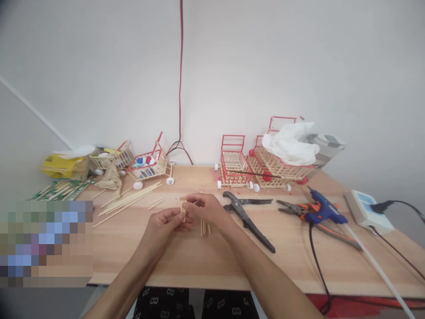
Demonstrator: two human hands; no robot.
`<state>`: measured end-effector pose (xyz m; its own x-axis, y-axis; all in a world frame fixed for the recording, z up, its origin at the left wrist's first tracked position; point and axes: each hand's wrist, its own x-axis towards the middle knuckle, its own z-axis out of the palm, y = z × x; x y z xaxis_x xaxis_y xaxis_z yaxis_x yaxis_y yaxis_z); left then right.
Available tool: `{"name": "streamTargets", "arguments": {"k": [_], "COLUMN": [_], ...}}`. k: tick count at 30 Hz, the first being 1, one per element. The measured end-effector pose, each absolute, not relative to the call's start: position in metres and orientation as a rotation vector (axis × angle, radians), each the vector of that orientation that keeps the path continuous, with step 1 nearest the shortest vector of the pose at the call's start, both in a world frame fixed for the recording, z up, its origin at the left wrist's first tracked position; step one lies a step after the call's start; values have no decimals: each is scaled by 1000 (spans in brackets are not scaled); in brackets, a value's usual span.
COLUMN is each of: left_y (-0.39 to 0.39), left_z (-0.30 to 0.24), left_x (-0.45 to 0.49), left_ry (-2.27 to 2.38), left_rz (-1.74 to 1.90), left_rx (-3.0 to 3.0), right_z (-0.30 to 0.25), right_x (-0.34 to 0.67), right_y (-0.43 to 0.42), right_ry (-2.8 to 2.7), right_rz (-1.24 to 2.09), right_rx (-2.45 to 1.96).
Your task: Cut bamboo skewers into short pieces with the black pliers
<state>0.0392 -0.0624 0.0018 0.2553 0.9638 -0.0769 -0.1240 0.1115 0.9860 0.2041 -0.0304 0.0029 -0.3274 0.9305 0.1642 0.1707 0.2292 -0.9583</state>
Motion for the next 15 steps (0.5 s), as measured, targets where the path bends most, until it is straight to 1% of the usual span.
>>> {"name": "streamTargets", "arguments": {"k": [2,8,12,15], "left_y": [-63,-62,-63,-66], "left_z": [4,3,1,3], "left_x": [39,40,38,37], "left_ry": [985,974,918,970], "left_rz": [1046,1018,946,958], "left_rx": [1169,1163,1185,1282], "right_z": [2,2,10,16], "right_x": [203,197,201,205], "right_y": [-31,-34,-34,-35], "right_ry": [-1709,-1653,-1530,-1431], "right_rz": [1199,1107,1178,1258], "right_rx": [-1034,-1106,-1121,-1124]}}
